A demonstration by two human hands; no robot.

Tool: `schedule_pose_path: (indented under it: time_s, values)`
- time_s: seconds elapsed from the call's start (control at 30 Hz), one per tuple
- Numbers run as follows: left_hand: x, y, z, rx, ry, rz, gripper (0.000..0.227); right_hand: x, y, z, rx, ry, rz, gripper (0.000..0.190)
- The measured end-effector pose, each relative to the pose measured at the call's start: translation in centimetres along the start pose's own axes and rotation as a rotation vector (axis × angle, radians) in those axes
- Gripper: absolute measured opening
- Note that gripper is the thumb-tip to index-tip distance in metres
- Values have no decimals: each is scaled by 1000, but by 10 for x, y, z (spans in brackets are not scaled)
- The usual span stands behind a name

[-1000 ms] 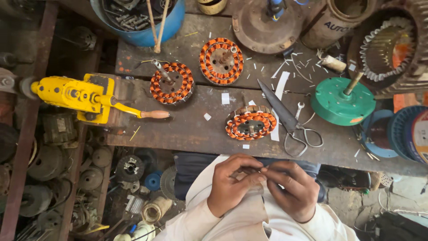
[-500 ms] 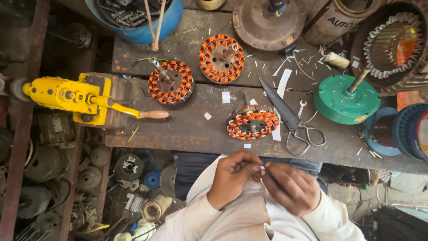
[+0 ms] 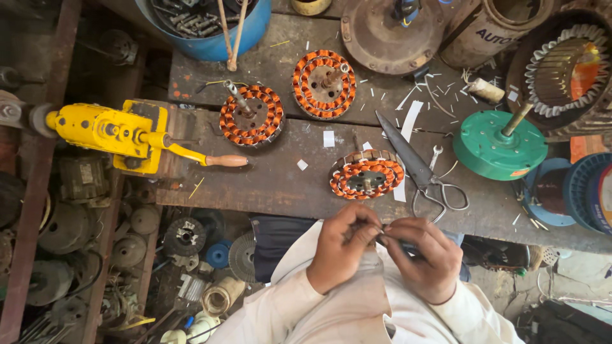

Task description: The person sits cross-legged on the floor and insulates the slots of a motor stator. They cut small rectangular pieces from a white strip using scissors and insert them into the stator slots between the copper windings.

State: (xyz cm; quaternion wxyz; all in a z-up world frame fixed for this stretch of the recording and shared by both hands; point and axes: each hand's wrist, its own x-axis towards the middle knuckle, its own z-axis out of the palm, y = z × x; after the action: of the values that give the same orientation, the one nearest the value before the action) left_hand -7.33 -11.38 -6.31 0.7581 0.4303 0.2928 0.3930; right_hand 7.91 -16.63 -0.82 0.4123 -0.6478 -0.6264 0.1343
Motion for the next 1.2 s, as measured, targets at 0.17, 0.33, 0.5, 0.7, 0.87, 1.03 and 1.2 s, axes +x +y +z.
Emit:
schedule_pose_path:
  time_s: [0.17, 0.33, 0.5, 0.7, 0.87, 1.03, 1.2]
  values:
    - [6, -11, -9, -310, -51, -196, 13, 14, 16, -11, 170, -97, -180, 27]
    - [18, -13, -13, -220, -12, -147, 19, 32, 46, -13, 360, -98, -38, 23]
    - [33, -11, -3, -111, 70, -56, 14, 60, 49, -11, 59, -81, -22, 28]
    - [35, 0, 2, -32, 250, 55, 16, 77, 58, 15, 199, 21, 208, 12]
    - [31, 16, 4, 165, 351, 223, 33, 54, 31, 22, 467, -20, 270, 10]
    - [21, 29, 1, 206, 416, 237, 46, 24, 14, 32, 669, -106, 321, 13]
    - [24, 45, -27, 703, 402, 393, 36, 16, 18, 40, 653, -230, 308, 15]
